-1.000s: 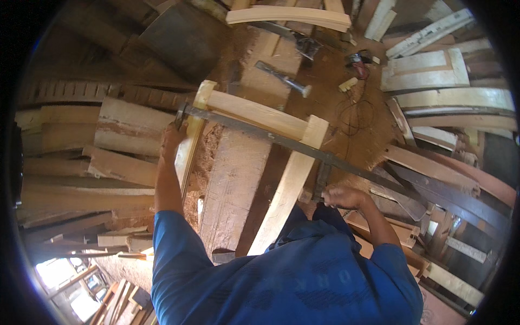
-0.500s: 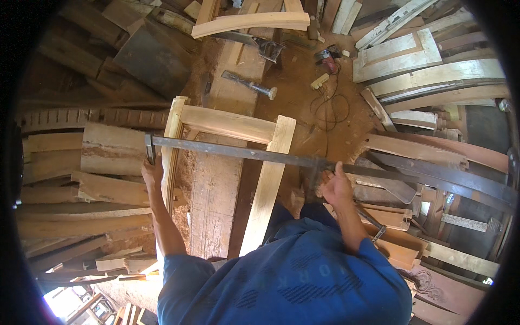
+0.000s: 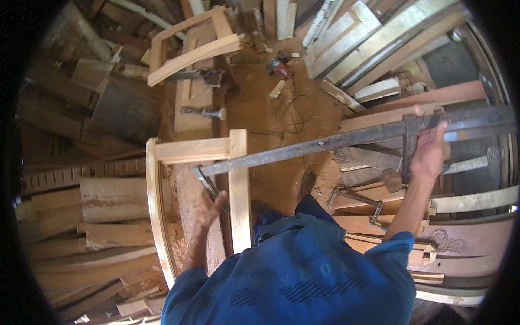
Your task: The person assembles a wood frame by tapping wood pieces together with a hammer, adjusting a long metal clamp, and measuring the frame with a tape measure.
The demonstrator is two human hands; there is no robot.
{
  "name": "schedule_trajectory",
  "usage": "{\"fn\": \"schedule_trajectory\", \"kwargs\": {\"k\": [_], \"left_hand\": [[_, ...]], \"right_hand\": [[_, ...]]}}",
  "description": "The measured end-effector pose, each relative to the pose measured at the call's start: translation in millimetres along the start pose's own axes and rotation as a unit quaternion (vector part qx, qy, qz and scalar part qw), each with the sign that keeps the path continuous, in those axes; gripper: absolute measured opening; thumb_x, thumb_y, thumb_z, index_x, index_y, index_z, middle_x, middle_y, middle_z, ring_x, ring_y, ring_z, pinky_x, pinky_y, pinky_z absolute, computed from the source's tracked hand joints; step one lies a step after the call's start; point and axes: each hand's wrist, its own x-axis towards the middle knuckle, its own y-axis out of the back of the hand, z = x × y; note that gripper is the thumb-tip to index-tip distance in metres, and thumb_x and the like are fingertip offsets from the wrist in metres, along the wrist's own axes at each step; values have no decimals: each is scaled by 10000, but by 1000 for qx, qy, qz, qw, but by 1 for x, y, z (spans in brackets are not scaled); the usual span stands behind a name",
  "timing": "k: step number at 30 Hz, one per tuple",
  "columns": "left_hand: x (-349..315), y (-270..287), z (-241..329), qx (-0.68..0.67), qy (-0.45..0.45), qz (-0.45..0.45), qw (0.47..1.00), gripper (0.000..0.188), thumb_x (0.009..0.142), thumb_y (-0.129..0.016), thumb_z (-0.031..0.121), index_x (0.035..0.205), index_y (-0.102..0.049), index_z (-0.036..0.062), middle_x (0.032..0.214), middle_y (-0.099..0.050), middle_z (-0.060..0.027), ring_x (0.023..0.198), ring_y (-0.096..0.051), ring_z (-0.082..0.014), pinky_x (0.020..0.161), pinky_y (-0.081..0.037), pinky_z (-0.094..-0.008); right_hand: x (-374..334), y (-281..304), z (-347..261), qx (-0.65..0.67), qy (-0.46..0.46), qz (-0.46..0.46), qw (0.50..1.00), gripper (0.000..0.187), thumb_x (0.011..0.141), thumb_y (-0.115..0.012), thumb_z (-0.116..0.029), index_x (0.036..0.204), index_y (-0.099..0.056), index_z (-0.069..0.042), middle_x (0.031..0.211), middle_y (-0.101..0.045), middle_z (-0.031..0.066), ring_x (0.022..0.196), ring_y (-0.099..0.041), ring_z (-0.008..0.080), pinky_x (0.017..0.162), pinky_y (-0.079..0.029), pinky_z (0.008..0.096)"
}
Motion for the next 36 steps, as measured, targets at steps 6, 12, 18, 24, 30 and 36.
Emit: {"fn": "schedule_trajectory", "kwargs": {"k": [6, 12, 18, 24, 30, 36], "left_hand": [[-5, -137, 39, -142, 40, -136, 980, 510, 919, -733, 344, 1190, -537, -41, 986, -654, -136, 921, -637, -211, 806, -532, -379], [54, -283, 17, -202, 174, -171, 949, 659, 900, -727, 441, 1274, -546, -70, 1118, -653, -173, 998, -632, -235, 885, -514, -379], [96, -347, 20, 81, 44, -140, 986, 614, 909, -692, 409, 1308, -565, -40, 1246, -636, -248, 1184, -598, -365, 1016, -467, -437], [70, -252, 60, 210, -287, -27, 934, 523, 835, -761, 297, 1271, -607, 52, 1290, -607, -194, 1243, -529, -401, 1069, -384, -529], [54, -162, 46, 416, 125, 231, 871, 1123, 752, -810, 513, 1591, -191, 95, 1577, -314, -244, 1413, -303, -506, 1168, -209, -645], [59, -160, -18, 371, 171, 144, 901, 1169, 808, -782, 340, 1626, 18, 98, 1671, -93, -227, 1540, -120, -423, 1244, -83, -575]], "right_hand": [[52, 41, -77, 15, 10, -50, 999, 451, 1107, -380, -382, 1327, -493, -6, 1289, -605, 166, 1195, -577, 270, 1053, -452, 420], [102, 78, -53, 222, -40, -19, 974, 449, 1088, -397, -438, 1157, -534, -16, 906, -574, 78, 900, -585, 249, 962, -485, 463], [128, 129, 70, 162, -61, 80, 982, 433, 1062, -447, -494, 967, -545, -83, 753, -459, 20, 703, -464, 188, 712, -444, 385], [166, 191, 230, 52, -63, 213, 974, 493, 1031, -476, -563, 960, -523, -77, 739, -486, 18, 674, -506, 188, 681, -484, 377], [188, 261, 369, -230, -124, 241, 935, 443, 1060, -519, -422, 1041, -574, 18, 770, -626, 88, 703, -588, 199, 670, -484, 318], [183, 294, 457, -267, -91, 259, 924, 414, 1038, -572, -350, 1132, -564, 53, 813, -676, 118, 720, -616, 228, 736, -511, 394]]}}
